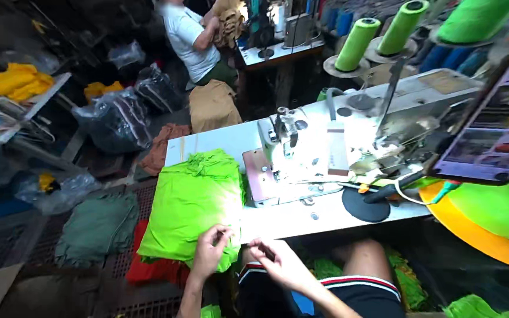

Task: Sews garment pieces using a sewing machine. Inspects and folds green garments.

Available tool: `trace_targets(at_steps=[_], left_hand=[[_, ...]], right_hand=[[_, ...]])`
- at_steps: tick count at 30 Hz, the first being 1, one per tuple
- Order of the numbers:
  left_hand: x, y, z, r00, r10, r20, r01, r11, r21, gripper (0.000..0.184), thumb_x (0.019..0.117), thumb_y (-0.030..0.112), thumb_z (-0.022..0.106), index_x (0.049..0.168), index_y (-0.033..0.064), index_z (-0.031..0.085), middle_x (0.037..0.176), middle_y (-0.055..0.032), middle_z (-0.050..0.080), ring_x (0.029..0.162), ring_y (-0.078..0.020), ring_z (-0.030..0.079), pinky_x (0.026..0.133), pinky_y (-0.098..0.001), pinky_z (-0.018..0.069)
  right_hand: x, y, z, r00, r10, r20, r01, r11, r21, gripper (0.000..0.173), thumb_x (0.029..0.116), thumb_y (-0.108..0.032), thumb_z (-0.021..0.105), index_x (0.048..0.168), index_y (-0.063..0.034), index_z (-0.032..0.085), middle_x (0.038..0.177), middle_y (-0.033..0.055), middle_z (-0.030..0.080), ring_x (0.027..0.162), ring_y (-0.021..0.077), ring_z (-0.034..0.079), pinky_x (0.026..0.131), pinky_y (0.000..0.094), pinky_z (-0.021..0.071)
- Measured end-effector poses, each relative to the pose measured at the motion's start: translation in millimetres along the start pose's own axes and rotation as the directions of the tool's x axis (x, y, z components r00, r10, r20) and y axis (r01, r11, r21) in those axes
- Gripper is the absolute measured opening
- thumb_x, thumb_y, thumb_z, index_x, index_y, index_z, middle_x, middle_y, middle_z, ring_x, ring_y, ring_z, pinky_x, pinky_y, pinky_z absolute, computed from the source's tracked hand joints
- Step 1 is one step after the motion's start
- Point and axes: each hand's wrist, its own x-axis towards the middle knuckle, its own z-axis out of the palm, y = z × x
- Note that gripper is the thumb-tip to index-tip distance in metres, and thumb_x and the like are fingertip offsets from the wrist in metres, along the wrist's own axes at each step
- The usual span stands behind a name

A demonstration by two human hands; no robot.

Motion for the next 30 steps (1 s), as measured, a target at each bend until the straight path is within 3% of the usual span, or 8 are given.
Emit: trace_targets(at_steps=[6, 8, 11, 15, 19, 23, 27, 30], left_hand=[[22.3, 15.6, -26.0, 0.972, 0.074, -0.225, -0.036, 0.985, 0.17, 0.017, 0.1009, 0.013, 0.059, 0.109, 0.0033, 0.071, 0.097, -0.002, 0.076, 0.084, -0.01, 0.072, 0.077, -0.027, 0.0607], [35.7, 14.6, -24.1, 0.985, 0.091, -0.143, -0.054, 0.97, 0.239, 0.02, 0.1017, 0.013, 0.057, 0.112, 0.0037, 0.072, 0.104, -0.0038, 0.075, 0.091, -0.0106, 0.072, 0.082, -0.0284, 0.0609], [53.1, 19.4, -24.8, 0.999, 0.033, -0.022, -0.021, 0.913, 0.408, 0.027, 0.0993, 0.012, 0.052, 0.115, 0.0081, 0.073, 0.11, -0.0022, 0.072, 0.088, -0.0055, 0.068, 0.078, -0.023, 0.0579], [43.2, 33.3, -14.1, 0.989, -0.146, -0.027, 0.136, 0.819, 0.557, 0.021, 0.0967, 0.022, 0.061, 0.11, 0.011, 0.073, 0.102, -0.0011, 0.071, 0.074, -0.006, 0.065, 0.069, -0.0236, 0.0566], [21.1, 23.4, 8.4, 0.937, -0.335, -0.093, 0.315, 0.702, 0.638, 0.027, 0.0974, 0.032, 0.068, 0.107, 0.0067, 0.073, 0.1, -0.0071, 0.071, 0.087, -0.0184, 0.069, 0.083, -0.0389, 0.0576], [0.4, 8.0, 12.1, 0.95, -0.215, -0.226, 0.295, 0.855, 0.426, 0.02, 0.1017, 0.024, 0.059, 0.107, 0.0072, 0.07, 0.092, -0.003, 0.073, 0.08, -0.011, 0.072, 0.077, -0.0323, 0.0615], [-9.7, 13.3, 15.4, 0.94, -0.206, -0.272, 0.26, 0.949, 0.179, 0.019, 0.1037, 0.017, 0.056, 0.111, 0.0022, 0.066, 0.104, -0.0057, 0.074, 0.089, -0.0119, 0.074, 0.081, -0.0315, 0.0639], [-12.3, 12.2, 18.7, 0.938, -0.189, -0.292, 0.239, 0.96, 0.145, 0.018, 0.1035, 0.017, 0.056, 0.11, 0.0034, 0.066, 0.114, -0.0054, 0.074, 0.096, -0.0112, 0.074, 0.084, -0.0305, 0.0626]], right_hand=[[73.8, 24.3, 13.1, 0.979, 0.187, 0.08, -0.164, 0.958, -0.235, 0.055, 0.1028, -0.04, 0.055, 0.149, -0.0106, 0.051, 0.103, 0.0144, 0.072, 0.089, 0.0286, 0.07, 0.084, 0.0513, 0.0563], [83.5, 28.0, 15.0, 0.948, 0.273, 0.166, -0.238, 0.95, -0.204, 0.055, 0.0992, -0.044, 0.061, 0.143, -0.0114, 0.054, 0.109, 0.015, 0.072, 0.097, 0.0293, 0.07, 0.089, 0.053, 0.0557], [81.1, 26.9, 12.2, 0.941, 0.291, 0.175, -0.272, 0.954, -0.127, 0.045, 0.0957, -0.044, 0.067, 0.127, -0.0122, 0.061, 0.097, 0.0092, 0.071, 0.085, 0.0216, 0.069, 0.081, 0.0462, 0.0566], [69.4, 33.5, 4.2, 0.963, 0.24, 0.126, -0.225, 0.966, -0.124, 0.038, 0.0993, -0.031, 0.061, 0.133, -0.0127, 0.062, 0.09, 0.0094, 0.069, 0.078, 0.0217, 0.066, 0.076, 0.0441, 0.0556], [54.9, 30.8, -1.5, 0.971, 0.227, 0.072, -0.197, 0.936, -0.292, 0.045, 0.0996, -0.038, 0.059, 0.136, -0.0114, 0.059, 0.098, 0.0111, 0.072, 0.087, 0.0268, 0.07, 0.081, 0.0497, 0.0569], [41.0, 8.5, -8.9, 0.985, 0.162, 0.059, -0.107, 0.846, -0.523, 0.056, 0.1014, -0.051, 0.052, 0.135, -0.0057, 0.057, 0.11, 0.0136, 0.071, 0.096, 0.0296, 0.071, 0.083, 0.0492, 0.0576], [45.9, -4.8, 9.0, 0.991, -0.127, -0.043, 0.075, 0.791, -0.608, 0.029, 0.0994, -0.031, 0.059, 0.116, -0.0104, 0.07, 0.097, 0.0087, 0.071, 0.086, 0.0248, 0.071, 0.073, 0.0413, 0.0602], [56.5, -7.1, 23.2, 0.994, -0.112, 0.002, 0.089, 0.776, -0.624, 0.024, 0.1008, -0.026, 0.057, 0.115, -0.0117, 0.07, 0.099, 0.0096, 0.07, 0.086, 0.0279, 0.071, 0.07, 0.0444, 0.0588]])
